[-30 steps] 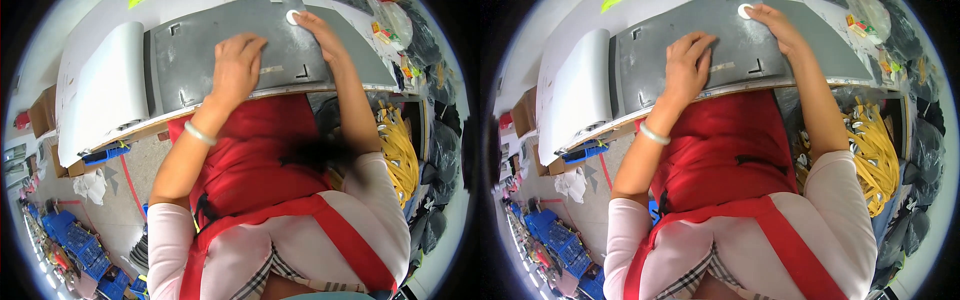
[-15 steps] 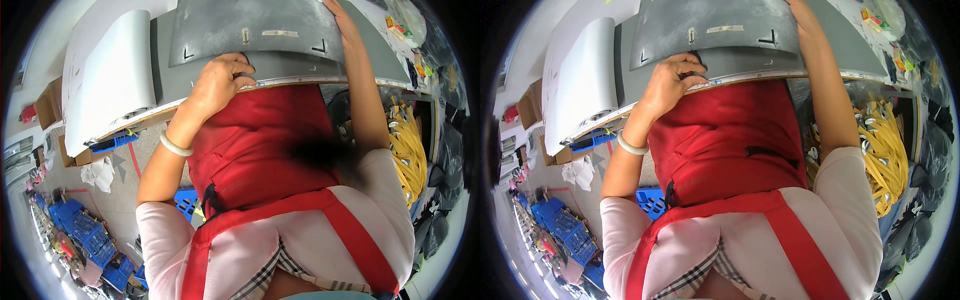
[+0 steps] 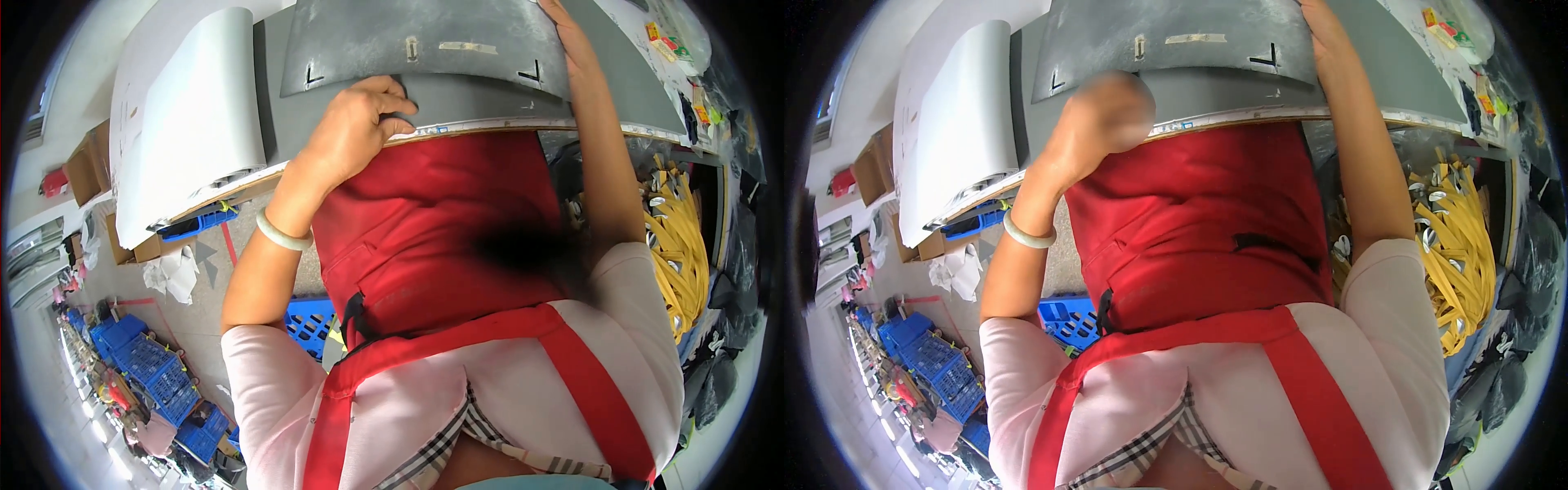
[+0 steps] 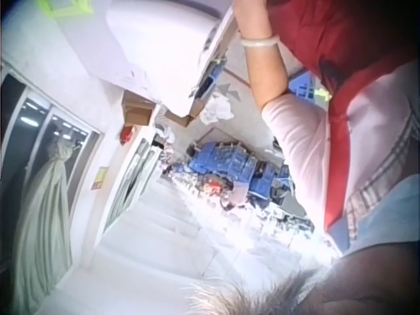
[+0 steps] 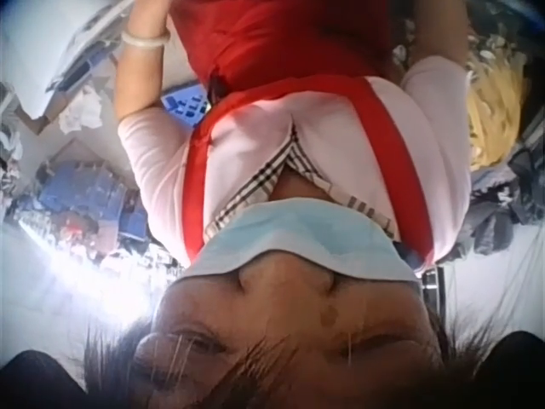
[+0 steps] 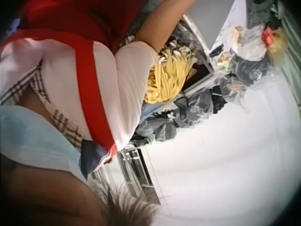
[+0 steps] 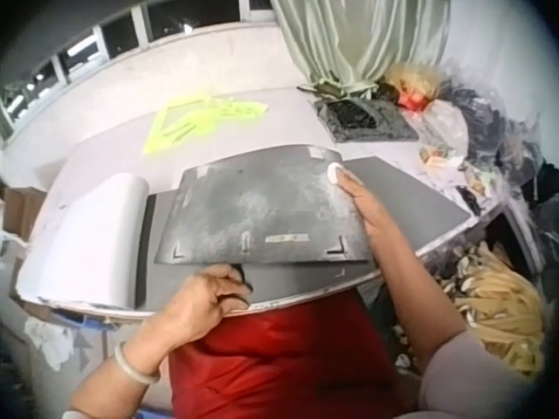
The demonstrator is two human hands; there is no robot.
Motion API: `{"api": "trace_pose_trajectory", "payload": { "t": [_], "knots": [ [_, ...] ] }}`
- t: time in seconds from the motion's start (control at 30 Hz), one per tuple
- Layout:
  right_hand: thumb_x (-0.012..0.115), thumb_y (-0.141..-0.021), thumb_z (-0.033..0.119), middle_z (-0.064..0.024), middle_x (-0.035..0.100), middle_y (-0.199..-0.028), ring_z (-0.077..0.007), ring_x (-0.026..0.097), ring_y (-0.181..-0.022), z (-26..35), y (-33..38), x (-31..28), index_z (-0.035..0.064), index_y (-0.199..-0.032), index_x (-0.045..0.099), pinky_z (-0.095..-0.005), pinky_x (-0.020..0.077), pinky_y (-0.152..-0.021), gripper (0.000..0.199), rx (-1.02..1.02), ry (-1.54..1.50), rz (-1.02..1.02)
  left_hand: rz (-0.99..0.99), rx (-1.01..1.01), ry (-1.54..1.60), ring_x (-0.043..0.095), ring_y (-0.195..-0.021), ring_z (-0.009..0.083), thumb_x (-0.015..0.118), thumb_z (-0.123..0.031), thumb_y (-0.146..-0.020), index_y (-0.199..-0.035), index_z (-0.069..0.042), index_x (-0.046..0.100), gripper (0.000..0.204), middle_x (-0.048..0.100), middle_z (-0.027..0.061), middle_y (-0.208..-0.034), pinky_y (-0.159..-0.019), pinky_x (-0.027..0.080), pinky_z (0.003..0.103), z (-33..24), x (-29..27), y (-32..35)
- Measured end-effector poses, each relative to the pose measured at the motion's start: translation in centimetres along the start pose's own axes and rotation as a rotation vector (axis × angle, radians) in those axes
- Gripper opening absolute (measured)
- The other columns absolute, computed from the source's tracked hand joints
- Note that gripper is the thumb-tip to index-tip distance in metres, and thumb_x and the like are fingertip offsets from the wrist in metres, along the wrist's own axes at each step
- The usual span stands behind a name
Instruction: The person is using a small white sponge to clean rectangular grey panels at a workbench.
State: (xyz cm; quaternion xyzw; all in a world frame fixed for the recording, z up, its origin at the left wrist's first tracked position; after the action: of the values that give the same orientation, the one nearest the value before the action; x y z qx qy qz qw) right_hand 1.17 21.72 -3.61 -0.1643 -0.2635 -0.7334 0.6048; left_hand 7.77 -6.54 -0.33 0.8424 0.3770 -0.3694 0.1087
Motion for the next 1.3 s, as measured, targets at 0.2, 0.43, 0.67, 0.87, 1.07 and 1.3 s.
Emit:
{"api": "trace_pose_trajectory", "payload": {
  "t": [0.2,0.43,0.67,0.87,1.07,1.3],
  "knots": [
    [0.070,-0.097,0.024,-0.0079,0.071,-0.114,-0.0207,0.071,-0.097,-0.1,-0.2,-0.5,0.0082,-0.131,0.060,-0.0361,0.0592,-0.086,0.039,-0.020,-0.015,-0.004,-0.015,-0.027,0.087,0.067,-0.085,0.0258,0.075,-0.007,-0.087,-0.104,0.002,0.073,0.019,0.068,0.0103,-0.103,-0.078,0.053,0.033,1.1,-0.4,-0.4],
    [0.069,-0.097,0.024,-0.0078,0.071,-0.114,-0.0200,0.071,-0.098,-0.5,-0.7,-0.5,0.0080,-0.130,0.060,-0.0353,0.0587,-0.087,0.038,-0.035,0.013,0.026,0.000,-0.024,-0.050,0.064,-0.079,0.0271,0.070,-0.002,-0.089,-0.103,0.001,0.073,0.014,0.067,0.0109,-0.099,-0.074,0.052,0.035,0.4,-0.1,0.2],
    [0.068,-0.098,0.024,-0.0076,0.071,-0.112,-0.0189,0.071,-0.096,-0.9,-1.3,-1.2,0.0074,-0.128,0.061,-0.0344,0.0587,-0.086,0.035,-0.046,-0.014,0.066,-0.019,-0.010,-0.062,0.063,-0.077,0.0260,0.078,-0.007,-0.084,-0.103,0.001,0.073,0.022,0.066,0.0105,-0.096,-0.075,0.053,0.033,-0.2,-0.1,-0.1],
    [0.068,-0.098,0.025,-0.0067,0.071,-0.110,-0.0182,0.071,-0.095,-0.8,-0.7,-0.5,0.0079,-0.127,0.062,-0.0335,0.0587,-0.084,0.034,-0.039,0.009,0.049,-0.005,-0.033,-0.009,0.063,-0.076,0.0230,0.079,-0.009,-0.084,-0.105,0.001,0.073,0.024,0.065,0.0107,-0.094,-0.073,0.053,0.031,0.5,0.0,0.0],
    [0.069,-0.098,0.026,-0.0059,0.072,-0.109,-0.0178,0.071,-0.094,-2.0,-3.0,-2.4,0.0082,-0.127,0.062,-0.0331,0.0585,-0.083,0.035,0.082,-0.305,0.351,0.007,0.066,-0.040,0.064,-0.078,0.0251,0.078,-0.008,-0.086,-0.107,0.002,0.073,0.024,0.066,0.0121,-0.096,-0.074,0.053,0.032,-0.1,0.2,-0.5],
    [0.069,-0.097,0.027,-0.0052,0.071,-0.110,-0.0168,0.070,-0.096,-1.7,-1.3,-0.9,0.0082,-0.126,0.063,-0.0317,0.0573,-0.083,0.035,-0.020,0.030,0.055,0.009,0.034,-0.079,0.067,-0.084,0.0311,0.073,-0.005,-0.088,-0.109,0.002,0.072,0.022,0.067,0.0143,-0.101,-0.077,0.054,0.035,0.0,-0.1,0.7]
  ]
}}
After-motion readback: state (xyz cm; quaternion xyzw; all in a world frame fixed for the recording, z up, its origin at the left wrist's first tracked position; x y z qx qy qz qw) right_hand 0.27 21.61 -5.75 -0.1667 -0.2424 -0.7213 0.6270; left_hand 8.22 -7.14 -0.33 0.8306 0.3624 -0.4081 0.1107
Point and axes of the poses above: each hand's wrist, its own y-axis away from the middle knuckle, its own x-axis out of the palm, z = x × y, the point moved 8 cm from there along -y, towards the middle knuckle
